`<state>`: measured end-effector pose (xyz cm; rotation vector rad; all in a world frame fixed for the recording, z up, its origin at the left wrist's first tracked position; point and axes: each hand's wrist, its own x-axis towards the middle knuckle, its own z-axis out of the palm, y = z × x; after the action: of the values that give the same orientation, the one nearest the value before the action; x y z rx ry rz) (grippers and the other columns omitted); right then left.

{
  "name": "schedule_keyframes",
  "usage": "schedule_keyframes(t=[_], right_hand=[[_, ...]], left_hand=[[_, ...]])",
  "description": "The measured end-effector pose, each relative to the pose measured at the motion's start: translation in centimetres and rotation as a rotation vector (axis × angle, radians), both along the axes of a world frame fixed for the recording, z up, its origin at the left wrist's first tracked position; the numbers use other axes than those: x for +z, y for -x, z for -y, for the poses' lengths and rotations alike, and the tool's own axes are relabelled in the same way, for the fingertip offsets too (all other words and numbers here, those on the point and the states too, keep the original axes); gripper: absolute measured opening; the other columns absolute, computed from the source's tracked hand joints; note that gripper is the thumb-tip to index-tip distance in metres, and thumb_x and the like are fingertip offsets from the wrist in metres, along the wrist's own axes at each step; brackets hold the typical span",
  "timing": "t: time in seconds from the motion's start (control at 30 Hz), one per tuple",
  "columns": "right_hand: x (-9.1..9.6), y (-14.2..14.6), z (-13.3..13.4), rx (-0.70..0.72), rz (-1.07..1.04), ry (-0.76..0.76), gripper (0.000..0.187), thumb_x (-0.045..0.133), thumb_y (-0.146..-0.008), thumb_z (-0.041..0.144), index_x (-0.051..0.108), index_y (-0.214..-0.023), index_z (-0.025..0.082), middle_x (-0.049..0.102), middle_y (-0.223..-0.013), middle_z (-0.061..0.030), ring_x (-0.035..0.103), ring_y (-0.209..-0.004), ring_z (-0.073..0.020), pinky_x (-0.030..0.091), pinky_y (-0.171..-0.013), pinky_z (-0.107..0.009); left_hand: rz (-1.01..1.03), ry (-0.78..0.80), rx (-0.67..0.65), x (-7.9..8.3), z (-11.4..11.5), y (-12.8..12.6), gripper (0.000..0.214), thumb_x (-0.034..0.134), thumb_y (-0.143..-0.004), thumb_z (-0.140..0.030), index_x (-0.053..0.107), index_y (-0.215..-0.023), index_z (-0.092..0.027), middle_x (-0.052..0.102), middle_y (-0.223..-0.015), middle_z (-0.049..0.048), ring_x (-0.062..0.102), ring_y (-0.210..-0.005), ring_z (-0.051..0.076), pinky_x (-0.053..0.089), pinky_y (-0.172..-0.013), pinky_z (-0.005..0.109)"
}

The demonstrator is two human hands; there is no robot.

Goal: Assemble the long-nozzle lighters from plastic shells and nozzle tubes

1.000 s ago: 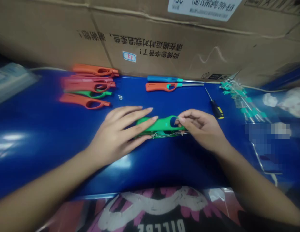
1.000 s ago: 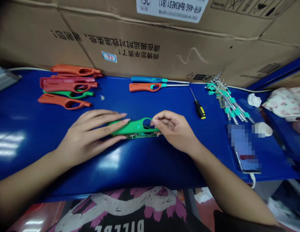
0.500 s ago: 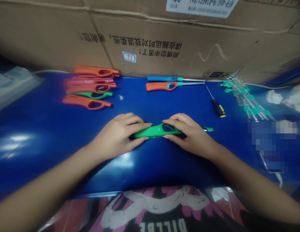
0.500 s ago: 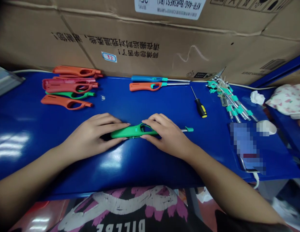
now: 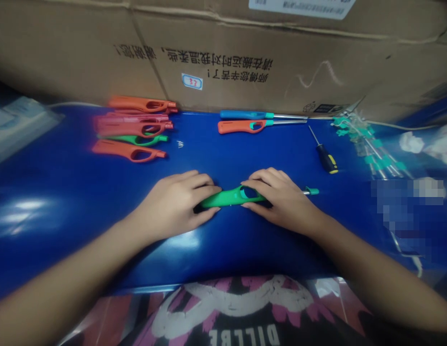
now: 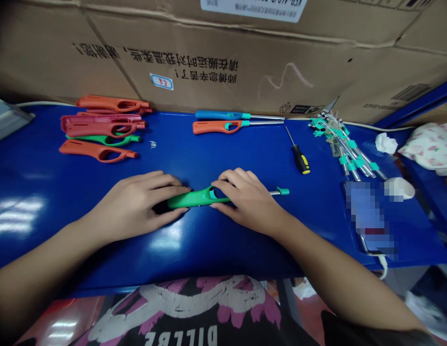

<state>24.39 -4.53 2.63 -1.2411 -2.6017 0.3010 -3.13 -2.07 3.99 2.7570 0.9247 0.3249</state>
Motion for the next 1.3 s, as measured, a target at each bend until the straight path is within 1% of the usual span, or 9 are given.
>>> schedule_keyframes(t=[0.13, 0.3, 0.37, 0.53, 0.67, 0.9, 1.03, 1.17, 1.3], right_hand=[[0.0, 0.1, 0.0, 0.007, 0.008, -0.018, 0.041, 0.056, -0.099, 0.045, 0.061, -0.129, 0.018, 0.063, -0.121, -0.0111, 0.057, -0.107, -0.0258, 0.045, -0.086, -0.04], [0.1, -0.1, 0.0, 0.046, 0.072, -0.079, 0.041, 0.054, -0.1, 0.041, 0.061, -0.131, 0.015, 0.066, -0.118, -0.0127, 0.06, -0.102, -0.0264, 0.046, -0.084, -0.041], [0.1, -0.3, 0.0, 0.06, 0.05, -0.093, 0.038, 0.054, -0.1, 0.037, 0.062, -0.129, 0.015, 0.068, -0.116, -0.0127, 0.062, -0.101, -0.0262, 0.048, -0.085, -0.041], [0.1, -0.5, 0.0, 0.036, -0.111, -0.075, 0.023, 0.053, -0.1, 0.028, 0.066, -0.115, 0.017, 0.073, -0.105, -0.0101, 0.067, -0.098, -0.0237, 0.053, -0.088, -0.04], [0.1, -0.6, 0.0, 0.042, -0.202, -0.057, 0.02, 0.053, -0.101, 0.03, 0.067, -0.107, 0.017, 0.072, -0.099, -0.0096, 0.067, -0.092, -0.0218, 0.056, -0.082, -0.036], [0.3, -0.6, 0.1, 0.07, -0.215, -0.05, 0.019, 0.053, -0.101, 0.03, 0.067, -0.104, 0.017, 0.073, -0.096, -0.0089, 0.067, -0.088, -0.0213, 0.056, -0.079, -0.035], [0.8, -0.8, -0.2, 0.0, -0.241, 0.0, 0.015, 0.057, -0.099, 0.031, 0.066, -0.106, 0.021, 0.072, -0.103, -0.0074, 0.068, -0.095, -0.0202, 0.055, -0.085, -0.033], [0.9, -1.5, -0.4, -0.058, -0.236, -0.03, 0.015, 0.066, -0.094, 0.034, 0.066, -0.1, 0.021, 0.073, -0.096, -0.0062, 0.07, -0.088, -0.0206, 0.055, -0.077, -0.033], [0.8, -1.7, -0.6, -0.056, -0.189, -0.059, 0.016, 0.063, -0.096, 0.036, 0.067, -0.098, 0.021, 0.075, -0.094, -0.0056, 0.071, -0.085, -0.0208, 0.053, -0.076, -0.034]], left_hand=[[-0.024, -0.031, 0.0, 0.0, 0.2, 0.0, 0.029, 0.059, -0.096, -0.039, 0.069, -0.117, -0.022, 0.069, -0.107, 0.0037, 0.066, -0.093, 0.021, 0.052, -0.075, 0.033], [-0.088, -0.182, -0.025, -0.1, 0.5, -0.4, 0.028, 0.058, -0.096, -0.036, 0.068, -0.115, -0.017, 0.07, -0.102, 0.0057, 0.066, -0.088, 0.023, 0.05, -0.067, 0.033], [-0.082, -0.2, -0.031, -0.2, 0.5, -0.4, 0.029, 0.056, -0.097, -0.035, 0.067, -0.116, -0.016, 0.071, -0.102, 0.0067, 0.066, -0.089, 0.023, 0.05, -0.067, 0.033], [-0.03, -0.114, -0.016, -0.5, 0.3, -0.4, 0.032, 0.045, -0.104, -0.038, 0.065, -0.115, -0.017, 0.07, -0.098, 0.0063, 0.067, -0.086, 0.02, 0.051, -0.072, 0.031], [0.039, -0.016, -0.032, -0.4, 0.3, -0.5, 0.032, 0.043, -0.105, -0.038, 0.066, -0.113, -0.016, 0.07, -0.097, 0.0068, 0.068, -0.087, 0.02, 0.052, -0.074, 0.03], [0.11, 0.048, -0.054, -0.5, 0.5, -0.5, 0.03, 0.046, -0.104, -0.035, 0.067, -0.113, -0.015, 0.071, -0.096, 0.007, 0.068, -0.089, 0.021, 0.053, -0.078, 0.032], [0.116, 0.03, -0.033, -0.4, 0.1, -0.2, 0.03, 0.047, -0.103, -0.035, 0.067, -0.113, -0.015, 0.071, -0.097, 0.0079, 0.068, -0.089, 0.021, 0.053, -0.079, 0.032], [0.115, 0.003, -0.023, -0.1, -0.4, 0.0, 0.03, 0.046, -0.103, -0.035, 0.067, -0.112, -0.016, 0.071, -0.097, 0.0083, 0.068, -0.09, 0.022, 0.053, -0.08, 0.033], [0.064, 0.114, 0.01, 0.0, -0.2, -0.1, 0.032, 0.043, -0.104, -0.04, 0.065, -0.109, -0.016, 0.07, -0.097, 0.0083, 0.067, -0.089, 0.023, 0.053, -0.078, 0.034]])
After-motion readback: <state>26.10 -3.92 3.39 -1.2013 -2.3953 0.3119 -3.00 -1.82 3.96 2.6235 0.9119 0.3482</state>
